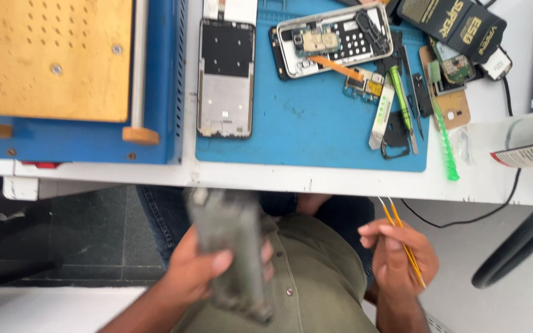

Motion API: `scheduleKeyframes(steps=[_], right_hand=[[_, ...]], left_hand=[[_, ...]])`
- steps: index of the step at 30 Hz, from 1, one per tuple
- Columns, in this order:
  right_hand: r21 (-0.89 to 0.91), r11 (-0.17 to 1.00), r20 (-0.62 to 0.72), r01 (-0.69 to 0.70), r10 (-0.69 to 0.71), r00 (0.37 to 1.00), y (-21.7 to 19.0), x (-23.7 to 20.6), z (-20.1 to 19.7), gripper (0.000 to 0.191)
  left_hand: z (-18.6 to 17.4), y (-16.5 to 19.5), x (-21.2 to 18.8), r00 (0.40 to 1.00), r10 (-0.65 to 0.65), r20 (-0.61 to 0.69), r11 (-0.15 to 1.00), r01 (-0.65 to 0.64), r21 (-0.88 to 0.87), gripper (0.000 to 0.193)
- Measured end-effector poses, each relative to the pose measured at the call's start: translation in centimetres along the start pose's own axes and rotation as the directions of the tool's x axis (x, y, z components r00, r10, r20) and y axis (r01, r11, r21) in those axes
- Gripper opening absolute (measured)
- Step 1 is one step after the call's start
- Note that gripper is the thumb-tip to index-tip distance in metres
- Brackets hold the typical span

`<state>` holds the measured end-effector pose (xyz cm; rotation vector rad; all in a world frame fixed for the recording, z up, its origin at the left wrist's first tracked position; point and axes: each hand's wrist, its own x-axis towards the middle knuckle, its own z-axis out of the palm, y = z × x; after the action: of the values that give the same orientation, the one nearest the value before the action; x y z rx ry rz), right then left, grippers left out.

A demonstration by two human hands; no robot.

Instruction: The person disassembles a smartphone, removes the battery, and uses a plastic spudger to scrape adhesive from the phone's back cover. They handle multiple phone components and tools on a workbench.

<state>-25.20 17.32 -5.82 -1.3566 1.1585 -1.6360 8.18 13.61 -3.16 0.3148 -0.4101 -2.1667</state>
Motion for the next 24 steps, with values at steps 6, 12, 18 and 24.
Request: scheduleKeyframes(steps=[6,12,18,24], right_hand=[[-0.071,0.996,-0.079,0.06,-0.065,0.995,0.1,1.1,-1.2,0.014],[-0.203,0.978,-0.093,0.047,-0.067,0.993,-0.7,1.5,-0.8,0.011],[-0.236,0.972,-0.101,-0.003,-0.022,0.995,-1.6,2.3,1.2,0.015],[-0.296,0.955,-0.101,-0.007,-0.024,0.995,-2.2,5.5,2.4,0.032]], left_hand=[[-3.4,1.9,-4.7,0.99,-0.078,-0.12,0.974,0.102,0.205,0.05],[-4.1,1.8,-3.3,0.998,0.037,0.042,0.999,-0.038,0.028,0.043],[-4.3,2.5,-1.6,0.989,0.032,0.145,0.998,-0.039,0.045,0.044],[-4.4,2.5,-3.1,0.987,-0.114,-0.115,0.988,0.125,0.092,0.053]])
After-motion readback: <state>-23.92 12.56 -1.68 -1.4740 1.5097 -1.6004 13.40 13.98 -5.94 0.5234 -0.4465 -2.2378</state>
